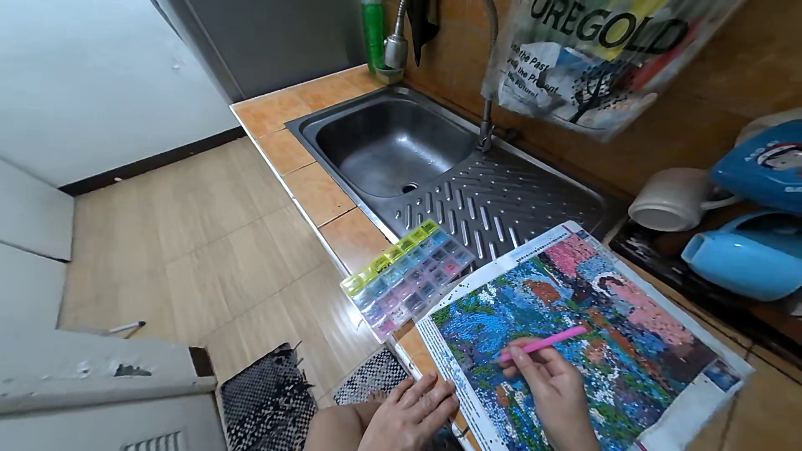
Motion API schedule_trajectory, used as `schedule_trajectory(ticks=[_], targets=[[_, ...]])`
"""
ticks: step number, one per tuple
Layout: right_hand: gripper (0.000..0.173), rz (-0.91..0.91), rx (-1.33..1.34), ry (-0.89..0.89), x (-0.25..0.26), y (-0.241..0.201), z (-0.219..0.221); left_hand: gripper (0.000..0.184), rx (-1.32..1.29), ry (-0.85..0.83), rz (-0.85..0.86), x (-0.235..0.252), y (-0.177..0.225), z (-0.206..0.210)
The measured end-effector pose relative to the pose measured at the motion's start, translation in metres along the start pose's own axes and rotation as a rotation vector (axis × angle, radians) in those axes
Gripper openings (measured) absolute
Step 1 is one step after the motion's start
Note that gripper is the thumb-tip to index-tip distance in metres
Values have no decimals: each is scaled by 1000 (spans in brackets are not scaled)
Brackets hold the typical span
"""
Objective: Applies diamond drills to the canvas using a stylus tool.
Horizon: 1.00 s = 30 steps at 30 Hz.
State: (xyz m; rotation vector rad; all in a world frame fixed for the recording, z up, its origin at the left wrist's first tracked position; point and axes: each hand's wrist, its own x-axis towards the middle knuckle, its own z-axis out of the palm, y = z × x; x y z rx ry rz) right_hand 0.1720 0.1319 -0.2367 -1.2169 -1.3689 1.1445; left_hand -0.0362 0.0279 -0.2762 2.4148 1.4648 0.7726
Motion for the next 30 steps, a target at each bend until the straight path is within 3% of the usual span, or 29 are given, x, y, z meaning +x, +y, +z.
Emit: schedule_trajectory(ticks=[15, 30], targets=[[11, -36, -43, 55, 21, -2, 0, 51, 38, 17, 12, -3, -1, 5], [13, -11, -9, -36, 12, -1, 14, 51, -15, 18, -5, -4, -1, 5]])
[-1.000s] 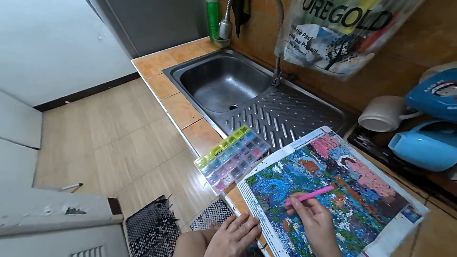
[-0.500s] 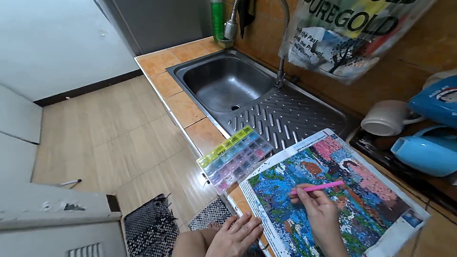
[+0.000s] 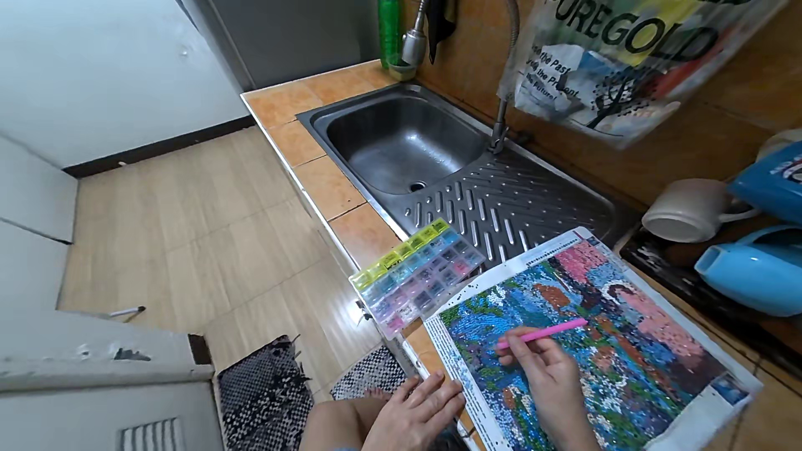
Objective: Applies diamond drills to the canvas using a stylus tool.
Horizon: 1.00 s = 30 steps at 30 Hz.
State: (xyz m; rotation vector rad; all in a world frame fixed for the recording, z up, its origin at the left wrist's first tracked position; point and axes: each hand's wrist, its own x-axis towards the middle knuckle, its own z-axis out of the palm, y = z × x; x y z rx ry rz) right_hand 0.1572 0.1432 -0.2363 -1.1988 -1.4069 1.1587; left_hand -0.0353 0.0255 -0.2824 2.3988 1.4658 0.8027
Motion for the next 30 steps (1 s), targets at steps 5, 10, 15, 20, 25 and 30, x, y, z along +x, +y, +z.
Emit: schedule_trajectory(ticks=[5, 10, 15, 20, 25, 30], targets=[[14, -6, -32, -42, -3, 2, 5, 52, 5, -2, -1, 0, 1, 0], [15, -42, -92, -79, -3, -2, 10, 51, 9, 2, 1, 0, 0, 1], [16, -91, -121, -104, -4, 1, 13, 51, 9, 5, 1, -1, -1, 1], [17, -113, -159, -112, -6, 4, 14, 50, 13, 37, 11, 0, -2, 4], [16, -115, -156, -115, -7, 5, 15, 50, 24, 41, 12, 0, -1, 3], [16, -133, -157, -110, -7, 5, 16, 49, 22, 37, 4, 0, -1, 3]])
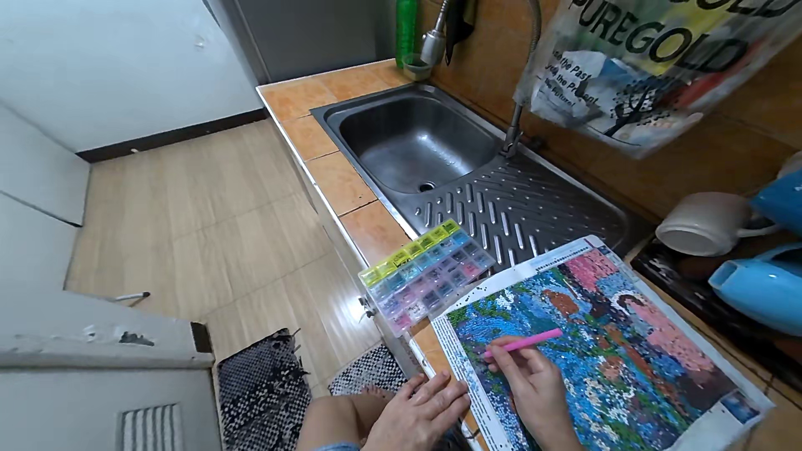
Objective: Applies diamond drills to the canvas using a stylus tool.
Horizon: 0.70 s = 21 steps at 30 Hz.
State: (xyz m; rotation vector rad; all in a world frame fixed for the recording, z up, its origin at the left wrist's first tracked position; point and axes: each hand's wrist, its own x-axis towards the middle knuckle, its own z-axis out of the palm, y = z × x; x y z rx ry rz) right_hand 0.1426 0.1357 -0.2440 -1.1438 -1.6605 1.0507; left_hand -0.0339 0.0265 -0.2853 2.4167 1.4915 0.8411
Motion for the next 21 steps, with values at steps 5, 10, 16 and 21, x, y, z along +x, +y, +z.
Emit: schedule_trajectory(ticks=[5, 10, 16, 21], targets=[[15, -13, 2, 6, 0, 0, 0, 50, -5, -10, -3, 1, 1, -2], [15, -31, 9, 4, -1, 2, 2, 49, 4, -5, 2, 0, 0, -1], [17, -60, -38, -4, -2, 6, 4, 49, -4, -3, -2, 0, 1, -1], [19, -84, -78, -12, -3, 9, 5, 50, -23, -10, -8, 1, 2, -2]])
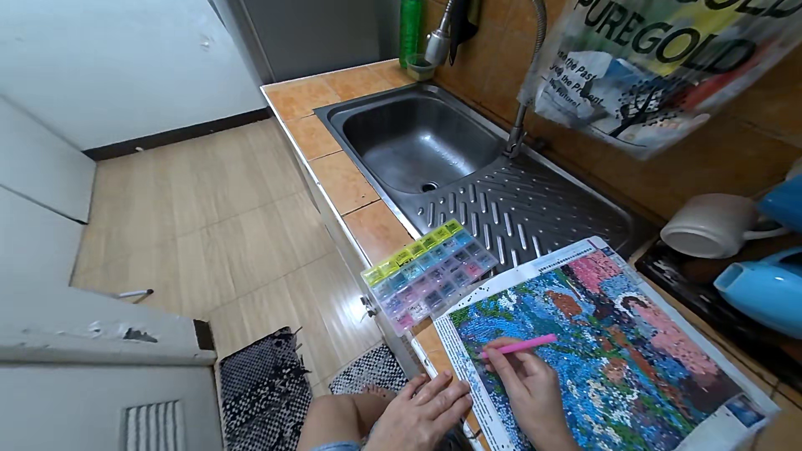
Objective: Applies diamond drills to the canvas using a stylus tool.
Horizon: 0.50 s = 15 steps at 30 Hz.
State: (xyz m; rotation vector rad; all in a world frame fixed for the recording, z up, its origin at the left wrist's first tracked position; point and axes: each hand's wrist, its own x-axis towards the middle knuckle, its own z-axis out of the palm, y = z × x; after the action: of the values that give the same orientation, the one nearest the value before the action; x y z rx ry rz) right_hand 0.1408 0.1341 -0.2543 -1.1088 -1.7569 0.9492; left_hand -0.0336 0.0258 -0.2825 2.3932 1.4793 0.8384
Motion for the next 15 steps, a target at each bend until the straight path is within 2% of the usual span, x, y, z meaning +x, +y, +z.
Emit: schedule_trajectory(ticks=[15], targets=[[21, -103, -110, -1, 0, 3, 3, 49, 16, 11, 9, -1, -1, 2]])
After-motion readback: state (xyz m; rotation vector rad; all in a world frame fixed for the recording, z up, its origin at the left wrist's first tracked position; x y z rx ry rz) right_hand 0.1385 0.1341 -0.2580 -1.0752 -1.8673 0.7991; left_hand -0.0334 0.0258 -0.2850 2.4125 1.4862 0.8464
